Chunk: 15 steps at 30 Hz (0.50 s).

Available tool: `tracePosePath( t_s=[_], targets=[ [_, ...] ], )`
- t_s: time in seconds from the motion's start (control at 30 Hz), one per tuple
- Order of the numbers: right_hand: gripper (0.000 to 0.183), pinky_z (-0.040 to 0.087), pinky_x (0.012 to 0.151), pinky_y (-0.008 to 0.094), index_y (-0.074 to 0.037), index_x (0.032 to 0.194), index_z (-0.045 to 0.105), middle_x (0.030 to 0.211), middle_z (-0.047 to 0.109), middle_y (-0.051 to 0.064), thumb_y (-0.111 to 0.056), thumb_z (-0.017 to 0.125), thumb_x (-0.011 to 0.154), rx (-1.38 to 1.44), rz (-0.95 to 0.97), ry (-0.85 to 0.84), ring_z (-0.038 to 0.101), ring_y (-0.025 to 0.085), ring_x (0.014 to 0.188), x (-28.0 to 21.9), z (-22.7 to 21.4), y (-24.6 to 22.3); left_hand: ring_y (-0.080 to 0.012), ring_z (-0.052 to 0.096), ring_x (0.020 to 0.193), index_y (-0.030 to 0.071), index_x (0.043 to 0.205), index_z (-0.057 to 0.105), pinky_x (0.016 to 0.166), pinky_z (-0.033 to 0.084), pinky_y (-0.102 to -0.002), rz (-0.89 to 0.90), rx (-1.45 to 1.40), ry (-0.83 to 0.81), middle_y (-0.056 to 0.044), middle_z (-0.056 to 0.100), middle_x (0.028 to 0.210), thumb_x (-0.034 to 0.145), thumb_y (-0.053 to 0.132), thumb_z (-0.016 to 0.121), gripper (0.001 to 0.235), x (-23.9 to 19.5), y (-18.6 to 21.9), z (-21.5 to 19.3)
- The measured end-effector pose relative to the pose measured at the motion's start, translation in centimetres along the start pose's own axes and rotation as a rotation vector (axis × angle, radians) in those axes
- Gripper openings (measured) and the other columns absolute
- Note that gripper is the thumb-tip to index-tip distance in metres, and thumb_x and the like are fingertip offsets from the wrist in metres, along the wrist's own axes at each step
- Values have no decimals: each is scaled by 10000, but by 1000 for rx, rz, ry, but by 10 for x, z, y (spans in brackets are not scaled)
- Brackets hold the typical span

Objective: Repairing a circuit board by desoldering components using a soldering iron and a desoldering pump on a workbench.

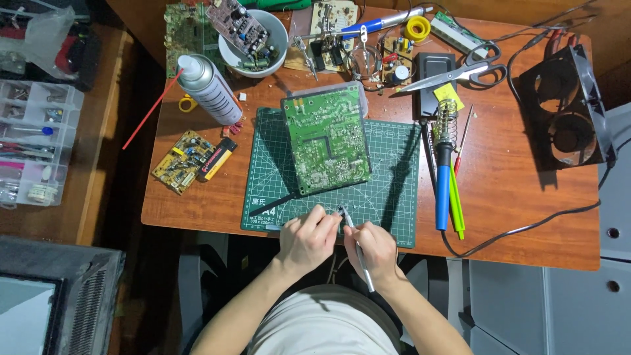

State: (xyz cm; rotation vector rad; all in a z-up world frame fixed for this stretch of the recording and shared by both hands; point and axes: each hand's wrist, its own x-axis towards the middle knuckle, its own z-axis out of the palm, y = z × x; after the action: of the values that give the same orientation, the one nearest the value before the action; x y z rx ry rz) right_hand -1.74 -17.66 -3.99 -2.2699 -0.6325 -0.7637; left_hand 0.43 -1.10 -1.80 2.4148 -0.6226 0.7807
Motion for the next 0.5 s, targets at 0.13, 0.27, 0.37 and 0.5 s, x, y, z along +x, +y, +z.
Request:
tracePosePath(
  t_s=[0.13, 0.27, 0.37, 0.5],
  targets=[
    [286, 445, 419, 264, -148, 639, 517, 553, 485, 9, -76, 710, 839, 18, 36, 68, 505, 212, 395, -5, 2, -1, -127, 536, 408, 217, 749, 613, 430, 459, -210, -22, 9, 52, 77, 396, 661, 917, 213, 631, 169, 0, 0, 1],
    [286, 450, 426, 264, -141, 647, 520, 557, 503, 16, -65, 711, 846, -4, 87, 109, 507, 218, 405, -7, 3, 0, -110, 529, 406, 224, 724, 605, 427, 453, -202, -20, 25, 76, 85, 402, 648, 902, 198, 650, 185, -2, -1, 2],
    [302, 426, 391, 261, -131, 625, 511, 535, 516, 18, -43, 701, 843, 75, 97, 126, 500, 212, 382, -1, -1, -2, -117, 544, 426, 218, 724, 612, 451, 460, -193, -9, 27, 88, 76, 414, 648, 896, 179, 658, 182, -1, -3, -3],
    [315, 406, 372, 237, -136, 599, 516, 507, 507, 10, -25, 720, 812, 192, 98, 142, 479, 196, 353, 5, -11, -6, -112, 530, 414, 216, 719, 604, 437, 452, -194, -16, 11, 91, 81, 401, 646, 906, 187, 653, 195, 6, 0, -11]
  ],
)
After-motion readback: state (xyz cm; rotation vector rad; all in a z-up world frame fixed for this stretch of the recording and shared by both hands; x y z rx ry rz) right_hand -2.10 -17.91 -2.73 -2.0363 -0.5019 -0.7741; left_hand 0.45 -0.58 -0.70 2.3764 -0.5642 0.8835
